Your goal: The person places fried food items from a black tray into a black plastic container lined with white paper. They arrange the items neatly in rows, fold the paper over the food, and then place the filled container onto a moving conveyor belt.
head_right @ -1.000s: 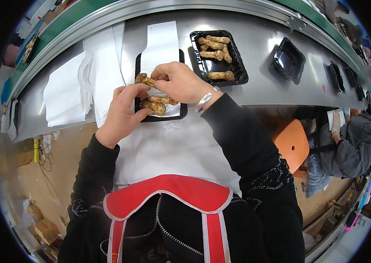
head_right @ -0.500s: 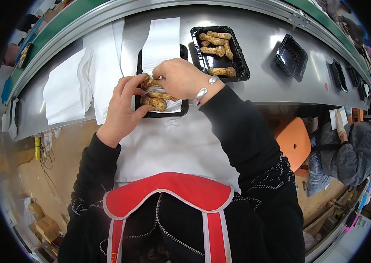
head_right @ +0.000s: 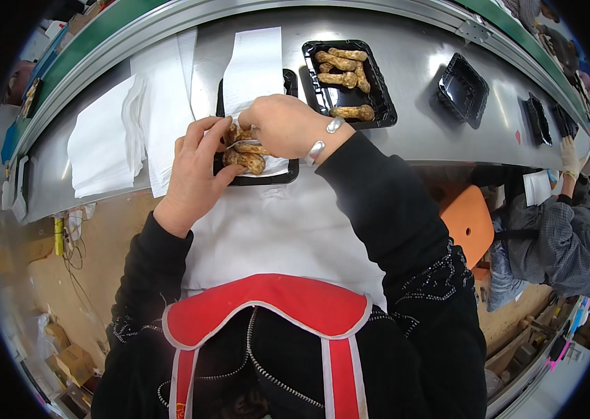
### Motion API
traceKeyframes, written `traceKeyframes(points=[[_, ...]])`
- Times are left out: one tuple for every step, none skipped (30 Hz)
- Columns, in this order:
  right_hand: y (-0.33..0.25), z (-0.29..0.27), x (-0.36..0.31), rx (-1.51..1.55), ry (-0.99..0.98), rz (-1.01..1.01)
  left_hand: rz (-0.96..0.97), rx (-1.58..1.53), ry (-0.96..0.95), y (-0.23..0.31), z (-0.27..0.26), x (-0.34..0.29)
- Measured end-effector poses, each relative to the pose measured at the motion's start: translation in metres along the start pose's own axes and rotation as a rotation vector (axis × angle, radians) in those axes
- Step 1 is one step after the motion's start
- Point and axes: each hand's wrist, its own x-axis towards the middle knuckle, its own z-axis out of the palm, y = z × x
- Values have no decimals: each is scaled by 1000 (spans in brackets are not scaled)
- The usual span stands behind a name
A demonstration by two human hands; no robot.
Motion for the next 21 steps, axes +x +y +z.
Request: traceKeyframes(points=[[-1,0,-1,-4,0,5,-12,3,-1,0,0,0],[-1,-1,-1,-3,-7,13,-2,-4,-4,0,0,0],[-2,-1,-1,-1,-14,20,8,-11,-7,-1,0,-1],[-3,-1,0,0,-21,28,18,-18,-11,-2,0,-1],[-2,-1,0,10,-13,28,19,-31,-17,-1,-1,0],[0,1,0,19,-6,28,19,-43,-24,-1,-2,1],[1,1,0,29,2,28,20,-55,-32,0,-3,1],[0,0,0,58,3,62,19,-62,-41,0,-4,2],[-2,-1,-1,88,3,97,19,-68,-51,-1,-4,3],[-4,-1,-3,117,5,132,20,-75,-61,-2,-4,4],[-2,-2,-4,100,35,95,13,-78,-73,-1,-5,7],[1,1,-6,82,65,59,7,-80,-86,0,-7,9],[3,4,-7,63,96,23,2,-84,-99,2,-9,9],[1,6,-7,70,137,-15,0,-83,-95,2,-10,9],[-1,4,-12,173,178,-3,-2,-82,-92,2,-11,7],[-1,-4,-18,233,303,22,-4,-82,-90,3,-10,8],[-1,-13,-23,298,423,40,-8,-95,-84,2,-10,8],[21,-17,-26,179,575,4,-8,-106,-85,2,-10,9],[42,-28,-36,196,628,133,-8,-118,-86,2,-9,9],[66,-38,-43,211,714,150,-1,-117,-88,1,-8,9],[79,-51,-50,165,694,354,6,-116,-87,0,-7,10]])
